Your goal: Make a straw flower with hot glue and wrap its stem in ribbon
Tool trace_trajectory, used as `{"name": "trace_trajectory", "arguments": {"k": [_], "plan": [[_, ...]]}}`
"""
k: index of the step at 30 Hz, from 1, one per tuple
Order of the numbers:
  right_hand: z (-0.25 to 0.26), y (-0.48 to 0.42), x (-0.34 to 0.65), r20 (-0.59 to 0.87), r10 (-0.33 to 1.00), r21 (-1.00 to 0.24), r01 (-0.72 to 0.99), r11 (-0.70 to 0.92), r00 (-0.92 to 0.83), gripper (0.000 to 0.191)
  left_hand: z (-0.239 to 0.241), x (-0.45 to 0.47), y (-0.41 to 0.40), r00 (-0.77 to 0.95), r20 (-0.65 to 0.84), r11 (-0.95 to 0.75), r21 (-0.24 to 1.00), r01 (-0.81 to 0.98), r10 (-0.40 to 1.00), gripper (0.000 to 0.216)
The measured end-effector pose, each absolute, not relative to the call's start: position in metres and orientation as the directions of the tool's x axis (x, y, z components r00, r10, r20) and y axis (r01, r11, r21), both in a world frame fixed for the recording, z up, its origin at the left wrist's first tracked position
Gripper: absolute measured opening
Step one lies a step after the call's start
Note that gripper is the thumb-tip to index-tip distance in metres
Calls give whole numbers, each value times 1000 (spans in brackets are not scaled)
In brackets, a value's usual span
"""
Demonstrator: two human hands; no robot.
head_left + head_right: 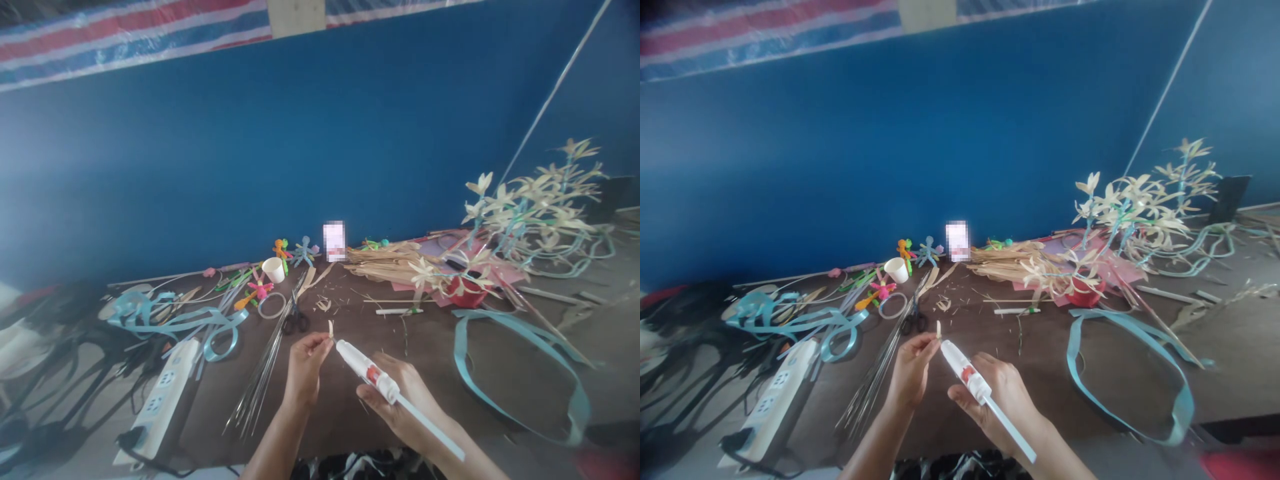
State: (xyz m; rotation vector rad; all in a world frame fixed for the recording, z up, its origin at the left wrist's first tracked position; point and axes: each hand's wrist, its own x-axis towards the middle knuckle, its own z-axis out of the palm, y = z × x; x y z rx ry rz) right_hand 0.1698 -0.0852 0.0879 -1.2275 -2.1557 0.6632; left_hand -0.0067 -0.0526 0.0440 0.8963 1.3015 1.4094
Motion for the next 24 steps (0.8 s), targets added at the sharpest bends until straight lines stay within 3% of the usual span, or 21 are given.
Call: {"name": "trace_trajectory", "arguments": {"k": [11, 24], "plan": [[88, -85, 171, 275, 867, -619, 614, 490, -415, 41, 46, -4, -53, -218, -62, 14, 976, -215, 974, 10], [86, -89, 171, 230, 862, -551, 670, 498, -451, 33, 51, -4, -55, -190, -33, -11, 974, -225, 981, 11]]}}
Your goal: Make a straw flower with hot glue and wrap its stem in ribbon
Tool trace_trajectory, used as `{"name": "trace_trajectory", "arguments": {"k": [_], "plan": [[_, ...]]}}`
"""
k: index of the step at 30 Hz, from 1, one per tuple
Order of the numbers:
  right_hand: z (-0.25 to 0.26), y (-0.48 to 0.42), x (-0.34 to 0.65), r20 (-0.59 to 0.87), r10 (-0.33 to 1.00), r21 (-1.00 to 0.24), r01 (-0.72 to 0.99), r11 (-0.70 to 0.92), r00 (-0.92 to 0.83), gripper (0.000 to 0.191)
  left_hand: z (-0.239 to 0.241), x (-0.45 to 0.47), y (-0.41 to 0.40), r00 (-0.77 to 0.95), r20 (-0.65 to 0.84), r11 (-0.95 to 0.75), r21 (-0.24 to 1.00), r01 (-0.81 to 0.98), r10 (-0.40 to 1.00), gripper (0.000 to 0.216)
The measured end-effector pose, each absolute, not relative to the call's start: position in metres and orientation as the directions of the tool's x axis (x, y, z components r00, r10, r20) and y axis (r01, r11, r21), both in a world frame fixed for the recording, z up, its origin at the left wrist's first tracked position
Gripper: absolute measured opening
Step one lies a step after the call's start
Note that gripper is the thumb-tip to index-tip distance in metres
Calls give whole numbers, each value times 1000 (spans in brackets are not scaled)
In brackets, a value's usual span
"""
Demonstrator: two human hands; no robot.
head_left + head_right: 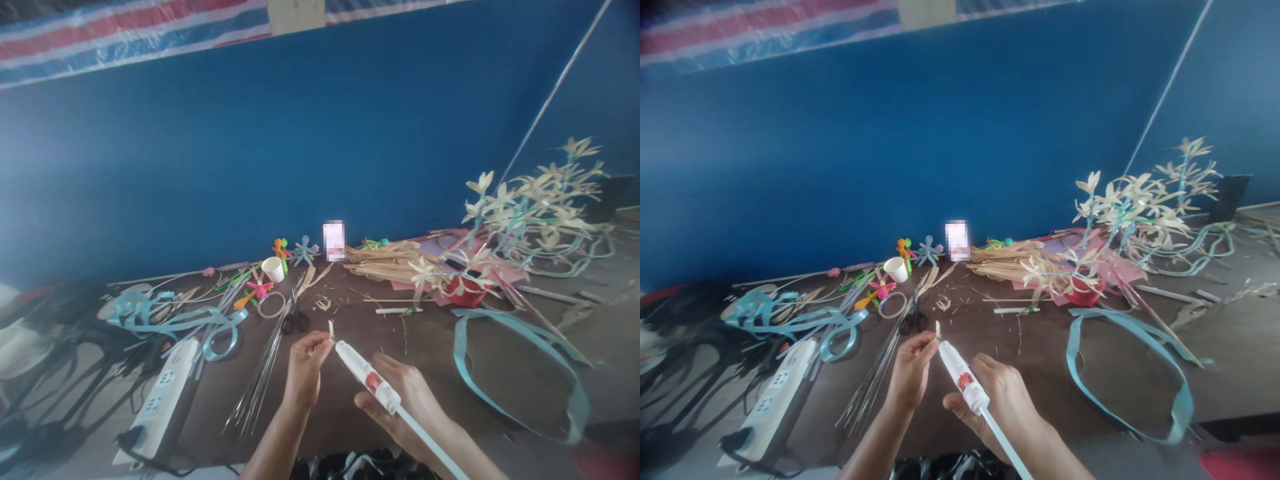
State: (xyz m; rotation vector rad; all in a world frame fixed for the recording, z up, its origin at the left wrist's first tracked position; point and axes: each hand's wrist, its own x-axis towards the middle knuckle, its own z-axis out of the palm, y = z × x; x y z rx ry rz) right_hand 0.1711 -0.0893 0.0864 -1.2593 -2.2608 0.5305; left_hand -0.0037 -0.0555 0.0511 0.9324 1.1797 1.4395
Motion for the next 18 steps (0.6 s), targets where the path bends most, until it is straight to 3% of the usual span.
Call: {"name": "trace_trajectory", "arguments": {"k": [13, 18], "plan": [[90, -89, 171, 208, 871, -553, 681, 480, -445, 35, 59, -1, -57, -209, -4, -31, 986, -165, 978, 11], [92, -90, 171, 261, 858, -538, 671, 510, -442, 34, 56, -2, -57, -197, -5, -27, 986, -162, 980, 11]]}}
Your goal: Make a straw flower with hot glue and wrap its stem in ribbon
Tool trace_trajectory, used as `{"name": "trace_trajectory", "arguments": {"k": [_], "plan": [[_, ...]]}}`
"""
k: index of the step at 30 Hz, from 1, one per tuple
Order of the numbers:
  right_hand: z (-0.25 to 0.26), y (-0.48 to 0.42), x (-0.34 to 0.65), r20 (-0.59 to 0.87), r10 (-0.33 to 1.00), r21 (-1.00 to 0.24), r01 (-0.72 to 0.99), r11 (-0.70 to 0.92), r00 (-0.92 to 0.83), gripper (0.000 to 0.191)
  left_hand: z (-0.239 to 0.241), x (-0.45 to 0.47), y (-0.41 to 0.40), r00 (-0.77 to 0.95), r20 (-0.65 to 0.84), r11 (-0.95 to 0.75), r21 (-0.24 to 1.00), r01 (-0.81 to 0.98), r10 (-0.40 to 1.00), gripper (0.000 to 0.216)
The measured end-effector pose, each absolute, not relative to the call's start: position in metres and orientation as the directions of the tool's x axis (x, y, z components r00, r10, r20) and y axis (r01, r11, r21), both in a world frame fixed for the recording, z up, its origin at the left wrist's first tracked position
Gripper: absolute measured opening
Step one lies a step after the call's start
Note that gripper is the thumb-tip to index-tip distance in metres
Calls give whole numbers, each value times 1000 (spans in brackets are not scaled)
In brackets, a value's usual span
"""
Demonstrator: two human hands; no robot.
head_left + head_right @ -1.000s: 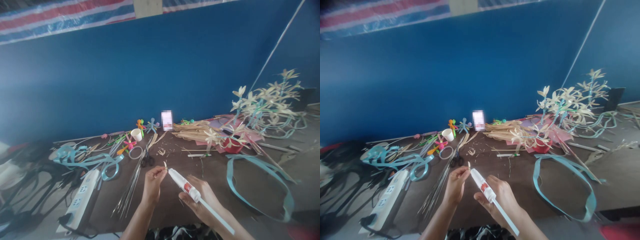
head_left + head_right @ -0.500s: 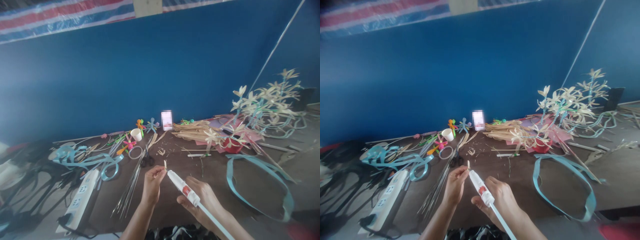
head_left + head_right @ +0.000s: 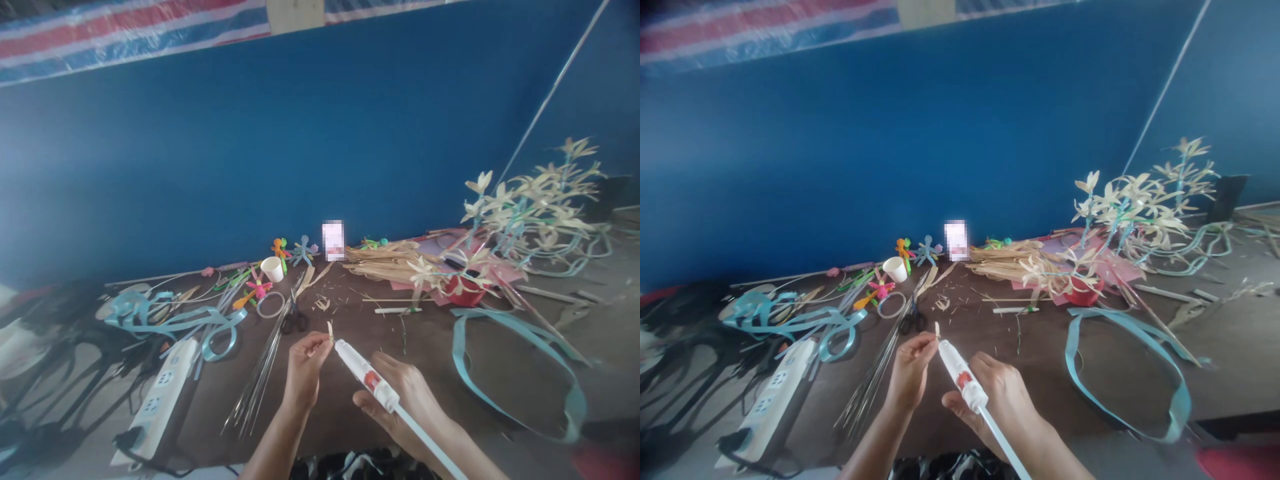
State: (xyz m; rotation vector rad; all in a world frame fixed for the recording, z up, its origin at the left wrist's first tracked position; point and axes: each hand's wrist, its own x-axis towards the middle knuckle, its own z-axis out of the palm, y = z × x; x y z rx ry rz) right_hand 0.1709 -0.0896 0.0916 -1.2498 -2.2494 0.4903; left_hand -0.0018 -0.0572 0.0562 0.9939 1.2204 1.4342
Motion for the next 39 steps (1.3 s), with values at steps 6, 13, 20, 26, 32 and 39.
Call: {"name": "trace_trajectory", "arguments": {"k": [6, 13, 20, 26, 32, 39], "plan": [[94, -89, 171, 234, 865, -531, 686, 496, -445, 35, 55, -2, -57, -216, -17, -20, 985, -169, 976, 13], [93, -90, 171, 248, 863, -526, 687, 501, -440, 35, 58, 0, -57, -216, -19, -18, 986, -166, 976, 14], [95, -90, 171, 226, 865, -534, 686, 494, -448, 36, 55, -1, -58, -204, -20, -18, 983, -183, 979, 13], [98, -91, 170, 214, 866, -538, 685, 490, -452, 37, 56, -2, -58, -217, -41, 0, 982, -188, 975, 14], [99, -90, 173, 243, 861, -567, 655, 500, -446, 33, 54, -2, -57, -212, -95, 22, 946, -322, 973, 11], [95, -89, 172, 221, 866, -544, 681, 491, -447, 35, 51, -2, -57, -166, -105, 40, 934, -356, 980, 9]]}}
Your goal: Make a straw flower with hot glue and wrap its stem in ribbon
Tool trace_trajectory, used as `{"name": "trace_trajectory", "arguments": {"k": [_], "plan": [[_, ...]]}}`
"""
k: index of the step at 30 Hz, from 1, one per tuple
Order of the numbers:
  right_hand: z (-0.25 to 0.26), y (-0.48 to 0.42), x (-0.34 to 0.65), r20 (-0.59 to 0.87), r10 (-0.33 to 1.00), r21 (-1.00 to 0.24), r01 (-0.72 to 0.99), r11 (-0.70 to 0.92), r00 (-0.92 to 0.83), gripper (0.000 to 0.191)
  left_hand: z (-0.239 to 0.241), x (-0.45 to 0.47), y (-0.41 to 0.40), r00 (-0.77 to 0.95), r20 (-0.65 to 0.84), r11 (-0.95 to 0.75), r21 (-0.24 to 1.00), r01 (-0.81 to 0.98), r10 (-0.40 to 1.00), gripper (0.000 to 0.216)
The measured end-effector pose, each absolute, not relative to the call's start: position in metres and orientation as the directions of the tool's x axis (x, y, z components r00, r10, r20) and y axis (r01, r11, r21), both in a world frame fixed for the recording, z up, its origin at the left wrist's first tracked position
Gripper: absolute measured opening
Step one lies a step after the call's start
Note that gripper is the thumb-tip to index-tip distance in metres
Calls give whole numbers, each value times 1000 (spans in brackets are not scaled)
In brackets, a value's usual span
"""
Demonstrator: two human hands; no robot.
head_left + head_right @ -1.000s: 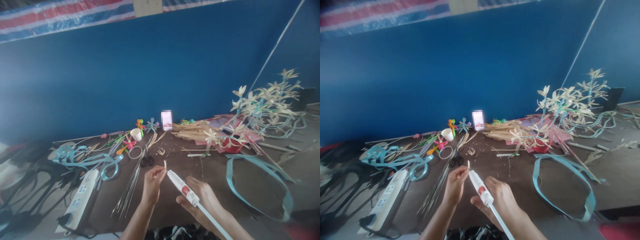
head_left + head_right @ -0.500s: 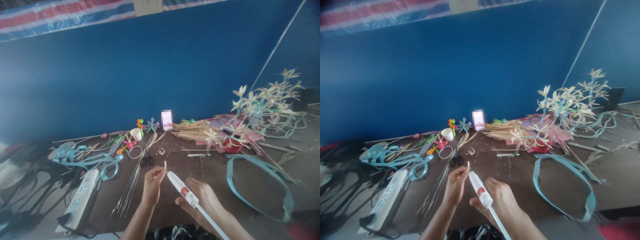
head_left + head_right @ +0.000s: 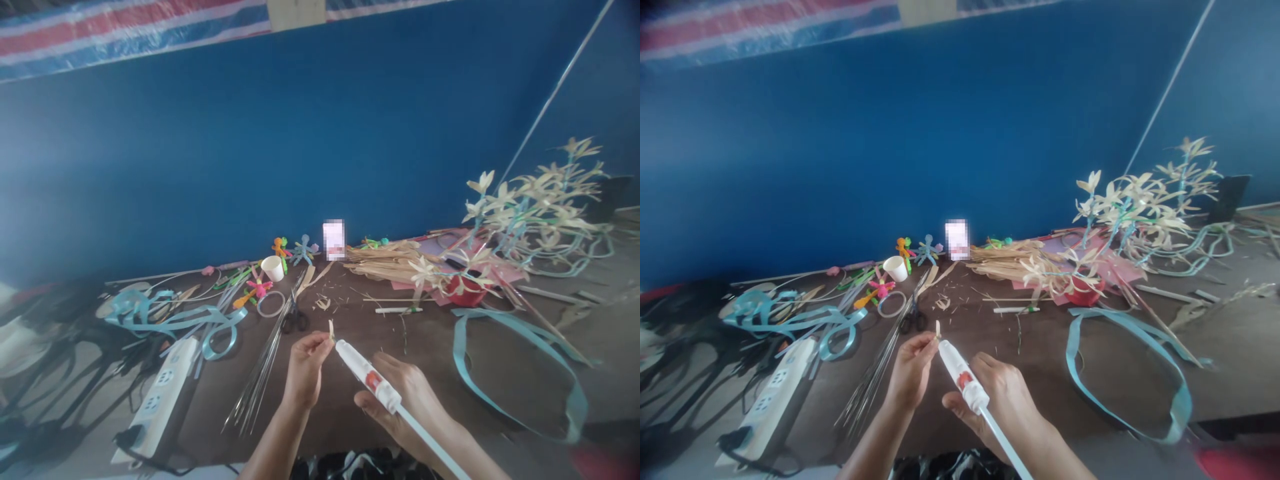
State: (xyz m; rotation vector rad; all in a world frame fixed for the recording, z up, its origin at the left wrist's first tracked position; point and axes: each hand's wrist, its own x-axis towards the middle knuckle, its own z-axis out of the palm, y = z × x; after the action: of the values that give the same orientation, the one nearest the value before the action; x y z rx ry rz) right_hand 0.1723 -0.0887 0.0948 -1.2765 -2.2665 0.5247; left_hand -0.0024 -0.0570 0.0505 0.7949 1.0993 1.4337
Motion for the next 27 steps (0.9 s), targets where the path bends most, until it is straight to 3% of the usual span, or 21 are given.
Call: {"name": "trace_trajectory", "arguments": {"k": [27], "plan": [[94, -89, 173, 231, 863, -525, 689, 499, -449, 35, 50, -3, -58, -146, -62, 22, 965, -261, 987, 8]]}}
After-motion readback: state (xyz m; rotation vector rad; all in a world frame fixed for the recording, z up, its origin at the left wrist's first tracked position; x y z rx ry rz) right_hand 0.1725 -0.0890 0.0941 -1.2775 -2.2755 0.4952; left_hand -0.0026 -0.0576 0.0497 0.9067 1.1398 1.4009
